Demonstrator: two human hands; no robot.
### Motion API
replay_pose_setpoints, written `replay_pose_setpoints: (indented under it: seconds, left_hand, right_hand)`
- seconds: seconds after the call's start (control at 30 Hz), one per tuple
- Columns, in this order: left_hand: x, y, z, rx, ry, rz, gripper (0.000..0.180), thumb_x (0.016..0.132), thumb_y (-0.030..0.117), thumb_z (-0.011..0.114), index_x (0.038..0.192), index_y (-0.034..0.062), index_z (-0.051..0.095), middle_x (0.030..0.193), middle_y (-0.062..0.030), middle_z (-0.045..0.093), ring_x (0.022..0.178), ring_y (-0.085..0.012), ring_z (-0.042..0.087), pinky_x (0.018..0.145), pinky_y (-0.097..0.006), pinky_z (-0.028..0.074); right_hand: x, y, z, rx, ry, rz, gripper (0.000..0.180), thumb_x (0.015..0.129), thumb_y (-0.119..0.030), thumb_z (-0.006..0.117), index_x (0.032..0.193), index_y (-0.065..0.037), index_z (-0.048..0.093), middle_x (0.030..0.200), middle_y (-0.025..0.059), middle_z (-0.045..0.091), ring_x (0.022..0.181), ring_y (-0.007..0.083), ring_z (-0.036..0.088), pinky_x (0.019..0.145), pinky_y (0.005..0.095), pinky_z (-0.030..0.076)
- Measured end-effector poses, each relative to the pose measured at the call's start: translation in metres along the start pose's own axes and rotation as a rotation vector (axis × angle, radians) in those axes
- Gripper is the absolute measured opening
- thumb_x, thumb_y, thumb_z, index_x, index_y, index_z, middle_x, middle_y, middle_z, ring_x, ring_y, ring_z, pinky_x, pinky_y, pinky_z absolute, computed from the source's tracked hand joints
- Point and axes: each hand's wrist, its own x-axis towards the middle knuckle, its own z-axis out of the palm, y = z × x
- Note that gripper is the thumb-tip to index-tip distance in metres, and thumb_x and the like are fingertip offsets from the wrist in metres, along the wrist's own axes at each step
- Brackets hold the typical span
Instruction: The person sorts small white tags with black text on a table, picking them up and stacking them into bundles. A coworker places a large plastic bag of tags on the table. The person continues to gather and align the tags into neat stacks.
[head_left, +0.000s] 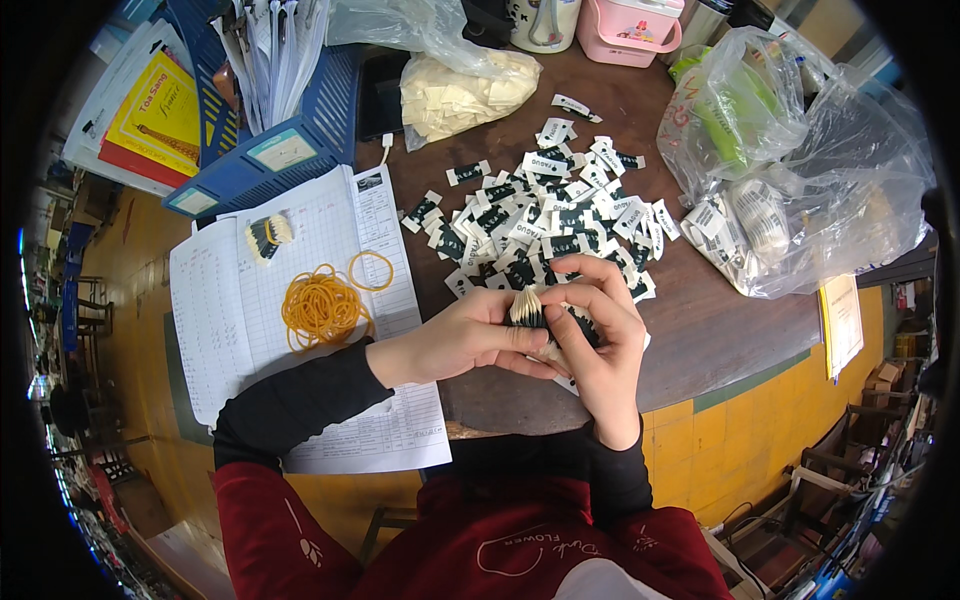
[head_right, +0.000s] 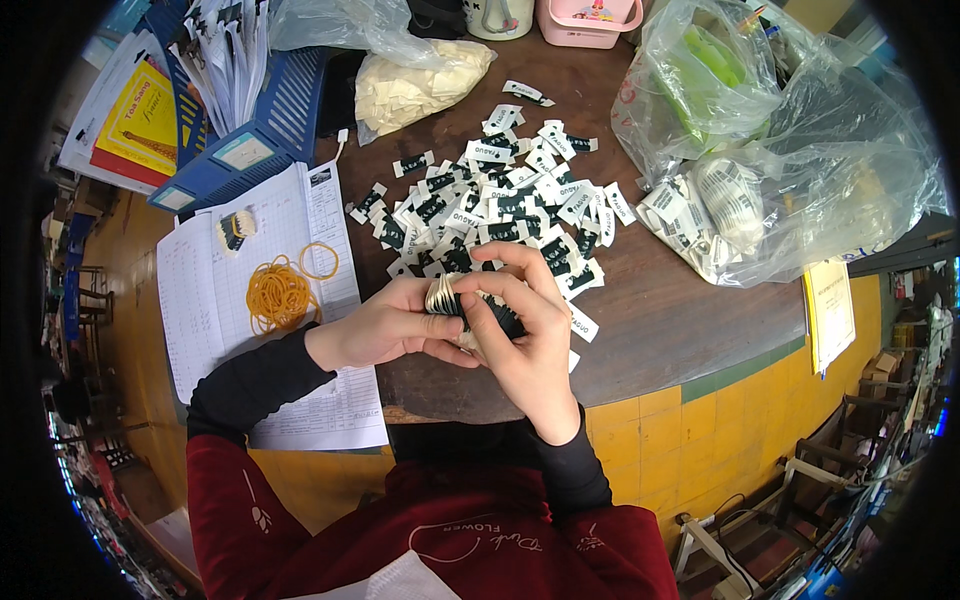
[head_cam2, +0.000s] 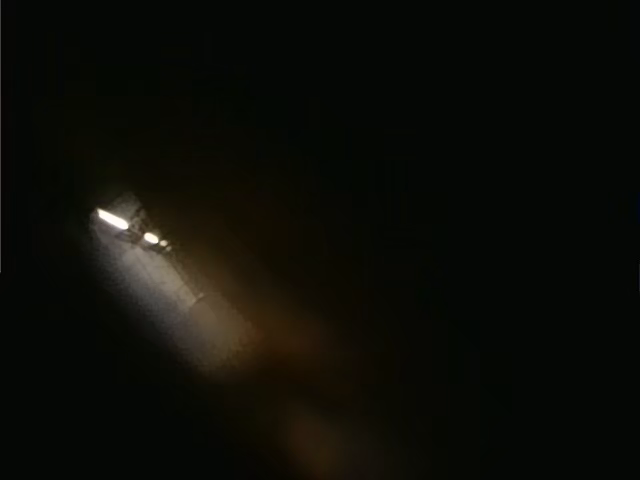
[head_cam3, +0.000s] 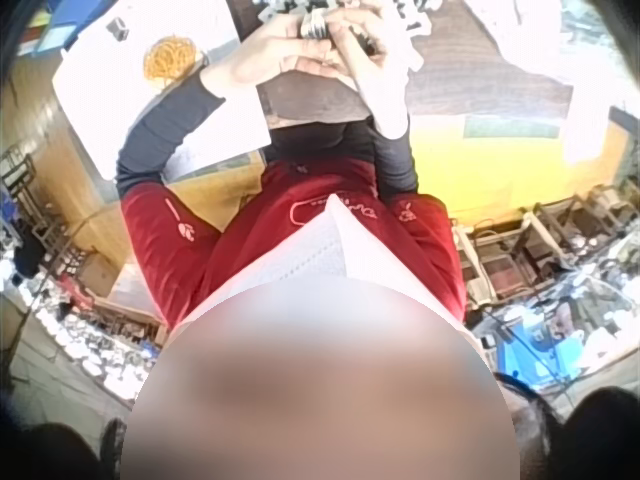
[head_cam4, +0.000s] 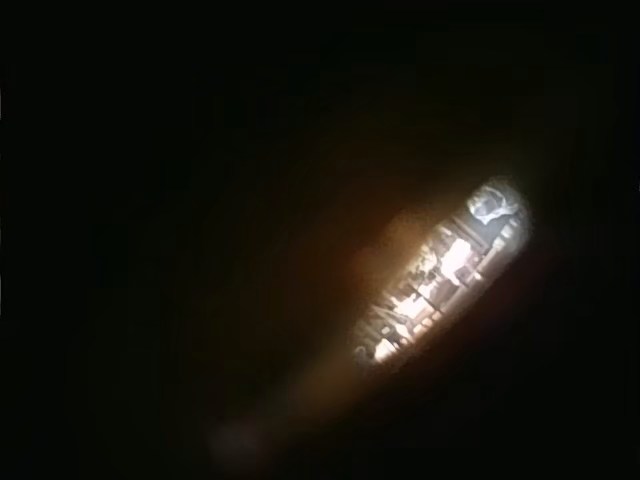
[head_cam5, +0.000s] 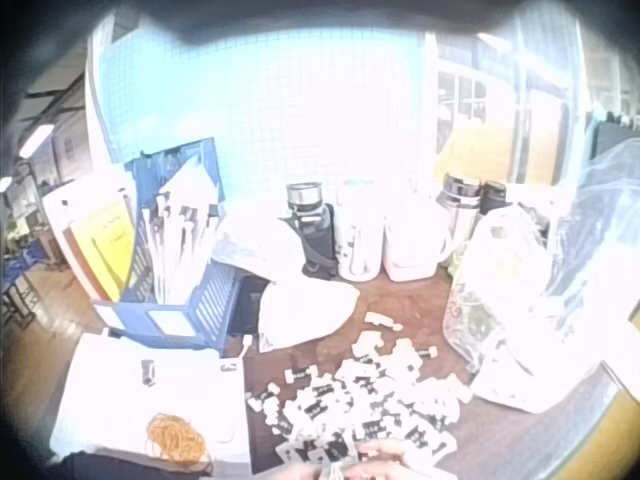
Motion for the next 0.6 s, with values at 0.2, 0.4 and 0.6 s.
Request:
replay_pose_setpoints:
  seconds: [0.2, 0.4, 0.6]
  left_hand:
    - [0.0, 0.0001, 0.0001, 0.017, -0.006, -0.006, 0.031, 0.101, 0.01, 0.053, 0.128, -0.0031, 0.048, 0.121, -0.0124, 0.058, 0.115, -0.0292, 0.063, 0.099, -0.044, 0.055]
    - [0.0002, -0.0003, 0.0, 0.011, -0.007, -0.003, 0.03, 0.101, 0.01, 0.053, 0.127, -0.0032, 0.048, 0.12, -0.0119, 0.058, 0.114, -0.0291, 0.063, 0.099, -0.043, 0.055]
    - [0.0006, -0.0008, 0.0006, 0.023, 0.002, -0.011, 0.03, 0.1, 0.009, 0.053, 0.127, -0.0038, 0.048, 0.119, -0.0115, 0.058, 0.114, -0.0272, 0.063, 0.099, -0.043, 0.055]
  right_hand:
    - [0.0001, 0.0016, -0.0011, -0.026, -0.009, -0.043, 0.014, 0.082, 0.002, 0.069, 0.096, 0.0, 0.071, 0.115, 0.0109, 0.062, 0.081, 0.0144, 0.06, 0.075, 0.0271, 0.048]
    - [0.0013, 0.0011, 0.0005, -0.016, 0.042, -0.046, 0.015, 0.081, 0.003, 0.068, 0.095, 0.0, 0.071, 0.115, 0.0114, 0.062, 0.087, 0.0161, 0.062, 0.079, 0.0286, 0.049]
    - [-0.0003, -0.0006, -0.0004, 0.006, -0.016, 0.014, 0.016, 0.08, 0.004, 0.067, 0.095, 0.0, 0.072, 0.116, 0.0111, 0.062, 0.088, 0.0167, 0.062, 0.08, 0.029, 0.049]
